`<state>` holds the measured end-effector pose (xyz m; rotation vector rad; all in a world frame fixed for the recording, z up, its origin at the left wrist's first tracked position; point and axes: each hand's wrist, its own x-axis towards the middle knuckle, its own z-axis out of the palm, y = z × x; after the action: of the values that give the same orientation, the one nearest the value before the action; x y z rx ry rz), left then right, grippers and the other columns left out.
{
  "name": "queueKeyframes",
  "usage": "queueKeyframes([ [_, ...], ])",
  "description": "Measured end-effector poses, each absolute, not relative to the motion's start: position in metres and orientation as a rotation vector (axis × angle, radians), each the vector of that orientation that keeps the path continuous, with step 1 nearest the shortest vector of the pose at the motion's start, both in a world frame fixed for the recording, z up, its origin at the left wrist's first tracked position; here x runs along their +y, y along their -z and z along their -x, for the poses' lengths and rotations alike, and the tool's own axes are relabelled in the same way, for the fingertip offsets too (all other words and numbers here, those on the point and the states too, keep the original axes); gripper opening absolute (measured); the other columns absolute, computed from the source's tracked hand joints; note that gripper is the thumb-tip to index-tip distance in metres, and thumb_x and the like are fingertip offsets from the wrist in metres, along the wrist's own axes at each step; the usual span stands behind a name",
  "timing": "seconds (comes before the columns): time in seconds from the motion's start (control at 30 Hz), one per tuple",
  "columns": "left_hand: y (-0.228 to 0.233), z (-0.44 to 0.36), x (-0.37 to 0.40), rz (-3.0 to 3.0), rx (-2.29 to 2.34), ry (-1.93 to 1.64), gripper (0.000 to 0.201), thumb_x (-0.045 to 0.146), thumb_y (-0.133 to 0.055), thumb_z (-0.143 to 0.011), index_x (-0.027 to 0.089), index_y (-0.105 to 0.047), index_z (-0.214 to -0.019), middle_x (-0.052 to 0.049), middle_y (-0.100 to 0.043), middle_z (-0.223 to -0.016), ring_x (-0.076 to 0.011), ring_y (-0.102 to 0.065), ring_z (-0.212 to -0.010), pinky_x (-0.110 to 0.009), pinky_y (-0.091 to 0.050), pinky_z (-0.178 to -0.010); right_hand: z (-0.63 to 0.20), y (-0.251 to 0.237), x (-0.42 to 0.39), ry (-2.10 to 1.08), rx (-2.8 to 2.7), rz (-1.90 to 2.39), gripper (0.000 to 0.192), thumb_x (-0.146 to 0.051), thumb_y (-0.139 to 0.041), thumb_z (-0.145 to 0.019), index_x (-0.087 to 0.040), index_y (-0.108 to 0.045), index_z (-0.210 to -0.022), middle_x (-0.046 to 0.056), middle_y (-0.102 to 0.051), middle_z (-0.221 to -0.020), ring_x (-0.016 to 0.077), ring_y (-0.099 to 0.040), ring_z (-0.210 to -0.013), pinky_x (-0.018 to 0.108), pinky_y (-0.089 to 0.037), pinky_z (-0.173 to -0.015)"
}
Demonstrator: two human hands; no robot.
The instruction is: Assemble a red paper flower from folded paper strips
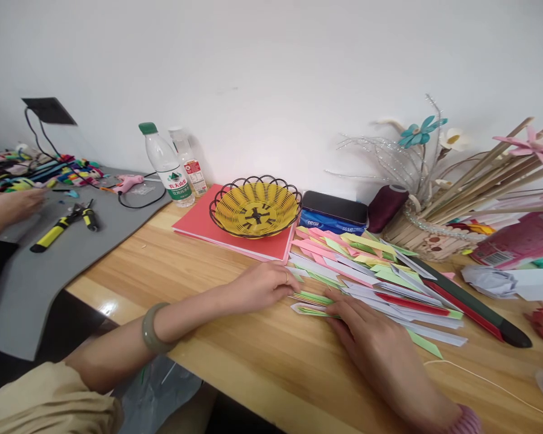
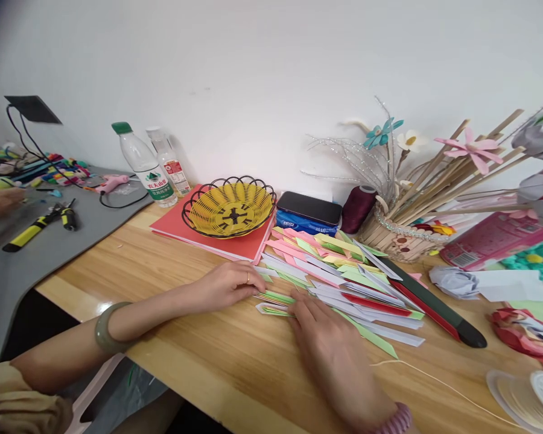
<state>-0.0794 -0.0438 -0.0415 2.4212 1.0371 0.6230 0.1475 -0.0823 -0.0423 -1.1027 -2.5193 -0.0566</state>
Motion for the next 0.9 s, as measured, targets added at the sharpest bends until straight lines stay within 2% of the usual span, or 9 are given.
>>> queueKeyframes([
  [0.27, 0.0405, 0.0805, -0.0448, -2.412, 1.023, -0.611, 0.016, 0.015, -0.051, -0.08, 0.015, -0.067, -0.085, -0.004, -0.07, -0.086, -0.0126, -0.062, -0.08, -0.024, -0.046, -0.078, -0.1469, 0.0429, -0.0816, 0.071, -2.519, 1.112, 0.02, -0.02, -0.036, -0.089, -0.02, -0.056, -0.083, 0.008, -0.067, -0.1, 0.0209, -0.063, -0.093, 0.034, -0.053, -0.073],
  [0.7, 0.036, 0.0799, -0.0465, -2.402, 1.022, -0.59, 0.021, 0.019, -0.047, -0.084, 0.013, -0.066, -0.087, -0.006, -0.069, -0.087, -0.0132, -0.062, -0.081, -0.024, -0.045, -0.078, -0.1461, 0.0434, -0.082, 0.109, -2.488, 1.059, 0.018, -0.02, -0.041, -0.088, -0.019, -0.058, -0.085, 0.008, -0.063, -0.108, 0.0218, -0.058, -0.099, 0.038, -0.051, -0.078],
  [0.9, 0.0349, 0.0818, -0.0467, -2.403, 1.016, -0.591, 0.022, 0.022, -0.046, -0.085, 0.014, -0.067, -0.088, -0.005, -0.069, -0.088, -0.013, -0.062, -0.083, -0.024, -0.045, -0.079, -0.1457, 0.0432, -0.0823, 0.098, -2.481, 1.045, 0.018, -0.019, -0.041, -0.088, -0.019, -0.058, -0.082, 0.008, -0.064, -0.105, 0.0215, -0.058, -0.099, 0.038, -0.05, -0.078],
])
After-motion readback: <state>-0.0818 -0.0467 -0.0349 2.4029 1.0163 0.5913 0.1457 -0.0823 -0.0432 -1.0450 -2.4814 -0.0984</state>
